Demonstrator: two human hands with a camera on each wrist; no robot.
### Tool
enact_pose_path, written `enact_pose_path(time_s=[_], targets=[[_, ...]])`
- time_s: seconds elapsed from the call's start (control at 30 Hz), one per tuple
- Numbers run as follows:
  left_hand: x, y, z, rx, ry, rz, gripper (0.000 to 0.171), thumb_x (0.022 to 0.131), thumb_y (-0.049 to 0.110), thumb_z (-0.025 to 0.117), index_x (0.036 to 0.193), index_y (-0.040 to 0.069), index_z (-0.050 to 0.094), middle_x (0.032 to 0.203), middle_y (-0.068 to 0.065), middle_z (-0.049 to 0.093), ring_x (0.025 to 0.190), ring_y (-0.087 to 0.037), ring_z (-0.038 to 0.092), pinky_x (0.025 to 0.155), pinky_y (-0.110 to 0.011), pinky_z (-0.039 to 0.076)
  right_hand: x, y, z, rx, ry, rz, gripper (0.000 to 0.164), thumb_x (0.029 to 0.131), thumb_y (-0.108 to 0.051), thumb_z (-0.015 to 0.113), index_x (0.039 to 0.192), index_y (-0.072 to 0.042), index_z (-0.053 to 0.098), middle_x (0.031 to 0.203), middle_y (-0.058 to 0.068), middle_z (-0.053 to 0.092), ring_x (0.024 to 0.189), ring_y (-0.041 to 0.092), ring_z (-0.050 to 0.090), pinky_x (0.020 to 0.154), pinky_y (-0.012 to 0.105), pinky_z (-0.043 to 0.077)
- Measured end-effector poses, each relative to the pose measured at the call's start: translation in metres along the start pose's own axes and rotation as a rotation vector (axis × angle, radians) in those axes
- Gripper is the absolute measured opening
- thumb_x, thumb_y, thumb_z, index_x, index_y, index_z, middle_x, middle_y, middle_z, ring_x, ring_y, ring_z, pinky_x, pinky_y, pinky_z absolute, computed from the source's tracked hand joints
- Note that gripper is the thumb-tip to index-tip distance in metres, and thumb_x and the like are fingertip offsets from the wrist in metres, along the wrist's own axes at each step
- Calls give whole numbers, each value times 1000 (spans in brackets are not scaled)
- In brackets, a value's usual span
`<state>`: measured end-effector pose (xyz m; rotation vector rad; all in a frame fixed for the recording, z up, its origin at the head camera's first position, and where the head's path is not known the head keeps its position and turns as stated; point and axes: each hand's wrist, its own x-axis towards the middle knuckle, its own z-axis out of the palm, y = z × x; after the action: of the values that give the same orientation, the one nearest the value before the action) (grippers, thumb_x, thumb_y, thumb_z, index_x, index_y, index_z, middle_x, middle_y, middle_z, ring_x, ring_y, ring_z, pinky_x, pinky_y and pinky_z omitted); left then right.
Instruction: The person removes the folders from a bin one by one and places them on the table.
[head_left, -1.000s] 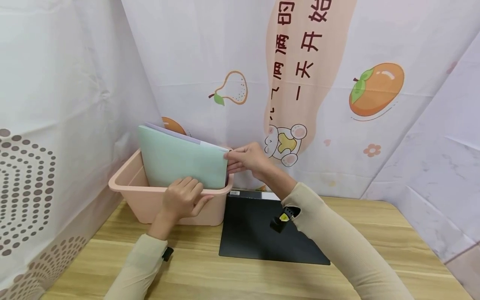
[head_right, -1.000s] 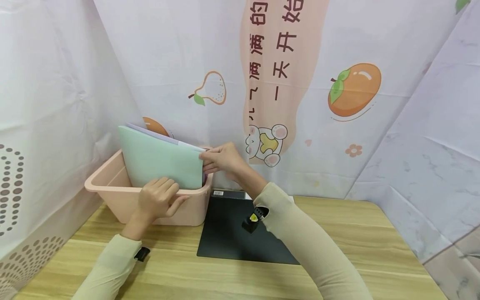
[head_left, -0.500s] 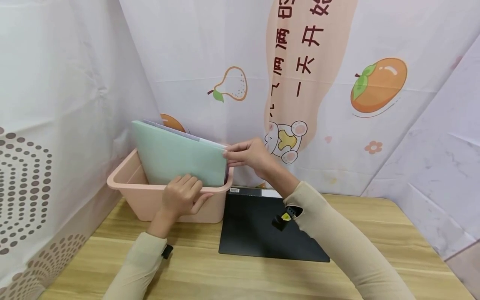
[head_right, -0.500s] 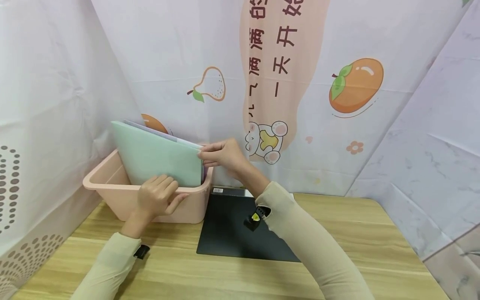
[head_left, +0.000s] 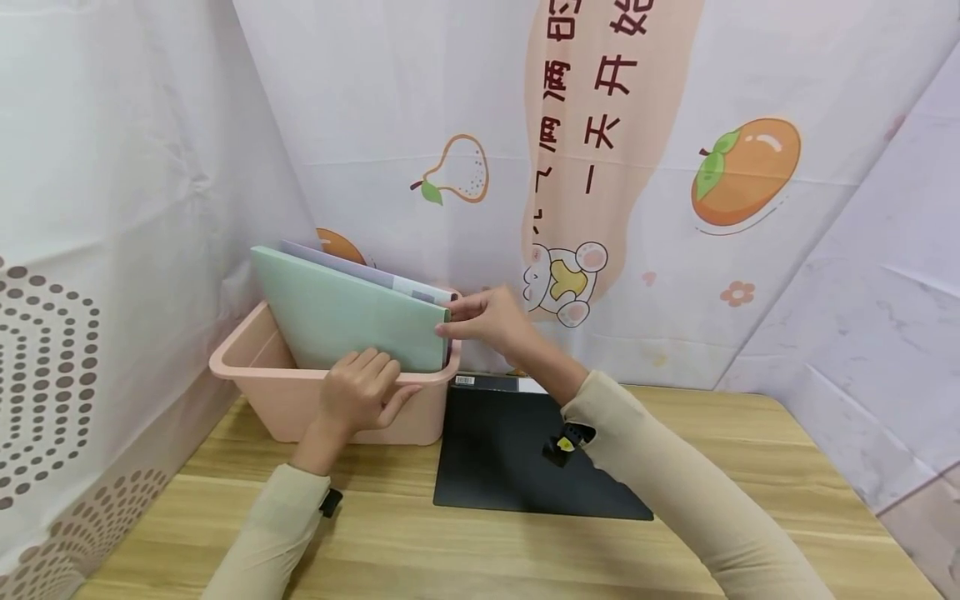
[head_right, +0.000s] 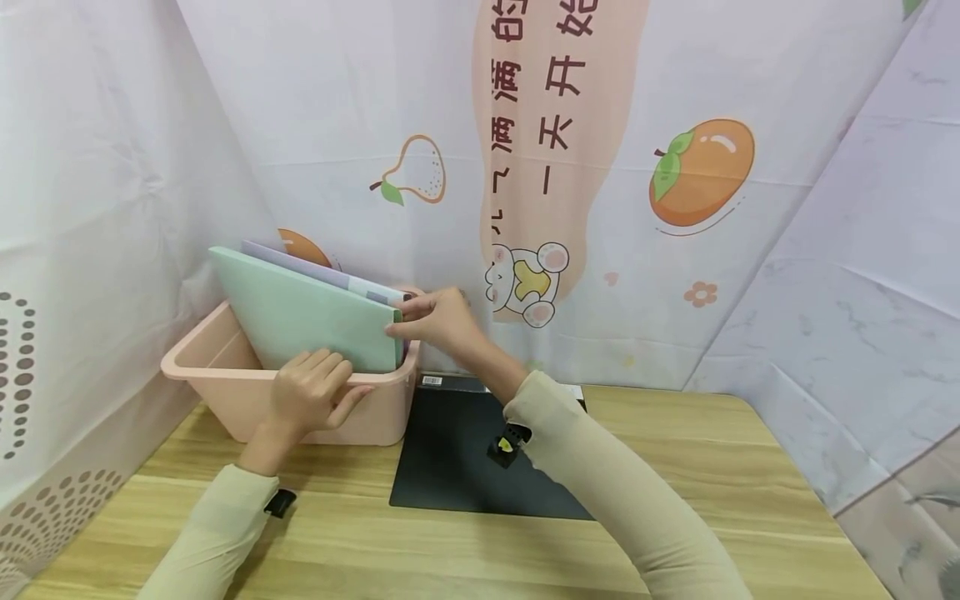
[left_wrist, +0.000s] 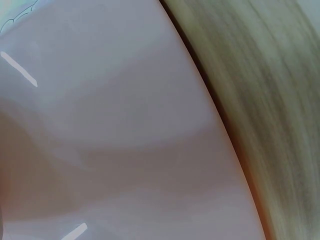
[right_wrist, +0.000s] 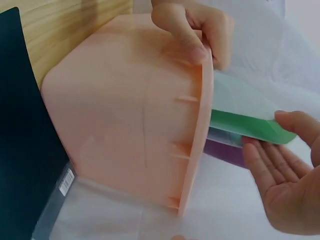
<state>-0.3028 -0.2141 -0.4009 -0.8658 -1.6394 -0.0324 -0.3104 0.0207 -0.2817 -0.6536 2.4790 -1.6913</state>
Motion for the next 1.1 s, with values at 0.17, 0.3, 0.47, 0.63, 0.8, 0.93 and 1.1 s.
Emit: enact_pose_path(time_s=[0.17,0.3,0.47,0.63,0.8,0.93,1.1], targets=[[-1,0,0,0,1,2,51,103,44,47,68,7,51,58,-6,48,51,-23,49,46,-32,38,0,3,7,40,-31,36,29,86,-12,81,110,3,77,111,18,75,98,20,73,82,36,62],[-1,0,0,-2,3,-1,52,103,45,47,67,8,50,58,-5,48,51,-22,50,46,-32,37,5,8,8,136,-28,92,29,88,-9,79,110,8,74,143,24,57,90,27,77,81,42,62],[-1,1,1,2,4,6,52,103,45,47,66,9,47,57,-4,45,50,-22,48,45,-31,35,10,9,3,220,-14,142,32,89,-9,78,115,9,72,133,28,64,85,28,78,81,42,62],[0,-1,-1,4,5,1,52,103,45,46,66,9,46,57,-4,44,49,-21,47,44,-31,34,11,-4,-4,258,-16,121,31,89,-9,77,115,9,72,105,26,75,80,24,79,89,51,58],[1,-2,-2,-3,7,-7,53,103,45,47,66,9,46,57,-4,44,49,-21,47,44,-31,35,11,-17,-17,301,-16,117,31,90,-7,76,116,10,71,94,16,78,76,19,77,92,52,56],[0,-1,-2,-10,0,-8,52,103,46,47,67,9,47,57,-4,44,49,-20,45,45,-30,34,12,-21,-24,364,8,133,29,89,-4,76,114,11,71,83,7,77,74,17,76,91,48,57],[0,0,-2,-19,0,-7,51,103,45,48,67,9,47,57,-3,44,49,-20,44,45,-31,35,13,-19,-30,414,58,129,23,88,-7,77,107,7,75,83,6,77,73,19,77,93,50,56]])
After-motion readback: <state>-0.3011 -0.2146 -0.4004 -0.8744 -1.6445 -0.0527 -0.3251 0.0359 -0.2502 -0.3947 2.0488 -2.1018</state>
